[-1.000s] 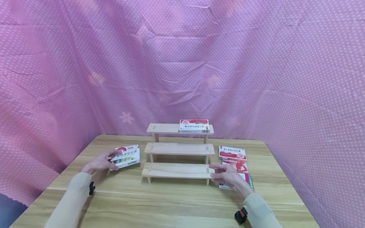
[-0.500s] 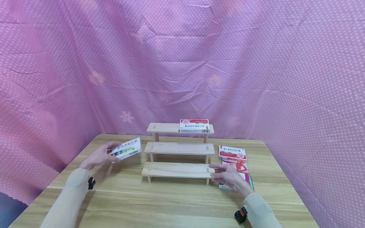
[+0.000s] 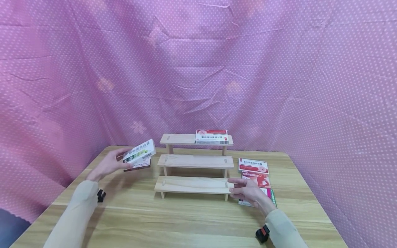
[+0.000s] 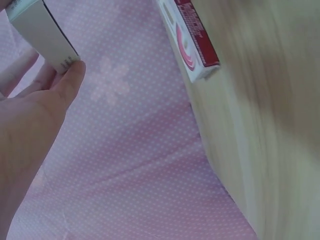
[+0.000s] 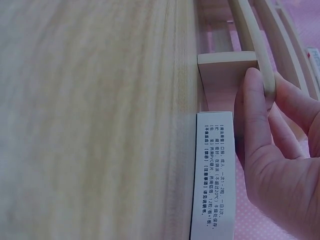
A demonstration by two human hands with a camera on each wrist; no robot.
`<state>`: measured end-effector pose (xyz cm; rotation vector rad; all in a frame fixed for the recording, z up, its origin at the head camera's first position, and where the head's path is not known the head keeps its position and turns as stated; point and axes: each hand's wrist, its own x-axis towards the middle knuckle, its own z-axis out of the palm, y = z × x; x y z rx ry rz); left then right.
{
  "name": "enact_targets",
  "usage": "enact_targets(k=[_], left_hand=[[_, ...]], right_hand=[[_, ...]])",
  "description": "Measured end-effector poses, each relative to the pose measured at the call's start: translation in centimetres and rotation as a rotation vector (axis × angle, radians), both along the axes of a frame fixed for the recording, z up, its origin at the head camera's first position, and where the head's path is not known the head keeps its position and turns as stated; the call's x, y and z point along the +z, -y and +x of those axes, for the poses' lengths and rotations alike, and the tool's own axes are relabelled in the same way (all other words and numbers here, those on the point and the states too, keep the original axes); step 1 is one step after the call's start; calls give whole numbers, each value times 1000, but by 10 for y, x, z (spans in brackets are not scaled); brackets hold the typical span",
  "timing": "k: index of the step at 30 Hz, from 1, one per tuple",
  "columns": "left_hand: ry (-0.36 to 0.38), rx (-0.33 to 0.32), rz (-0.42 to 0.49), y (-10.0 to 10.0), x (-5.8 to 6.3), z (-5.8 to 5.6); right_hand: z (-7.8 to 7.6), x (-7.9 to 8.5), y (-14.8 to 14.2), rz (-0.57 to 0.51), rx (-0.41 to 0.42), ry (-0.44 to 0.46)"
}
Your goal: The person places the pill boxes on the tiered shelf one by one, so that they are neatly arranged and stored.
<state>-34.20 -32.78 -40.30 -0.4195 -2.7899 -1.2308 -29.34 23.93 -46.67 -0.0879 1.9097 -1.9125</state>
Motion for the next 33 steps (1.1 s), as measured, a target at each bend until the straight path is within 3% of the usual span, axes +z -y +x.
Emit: enact_targets(k=[11, 22, 33], left_hand=[[40, 33, 104, -17, 14, -1], [10, 33, 195, -40, 18, -11], [-34, -3, 192, -66, 31, -17]], right_hand=[[-1, 0, 0, 4, -8, -2], [1, 1, -1, -3, 19, -14], [1, 0, -2, -3, 23, -12]])
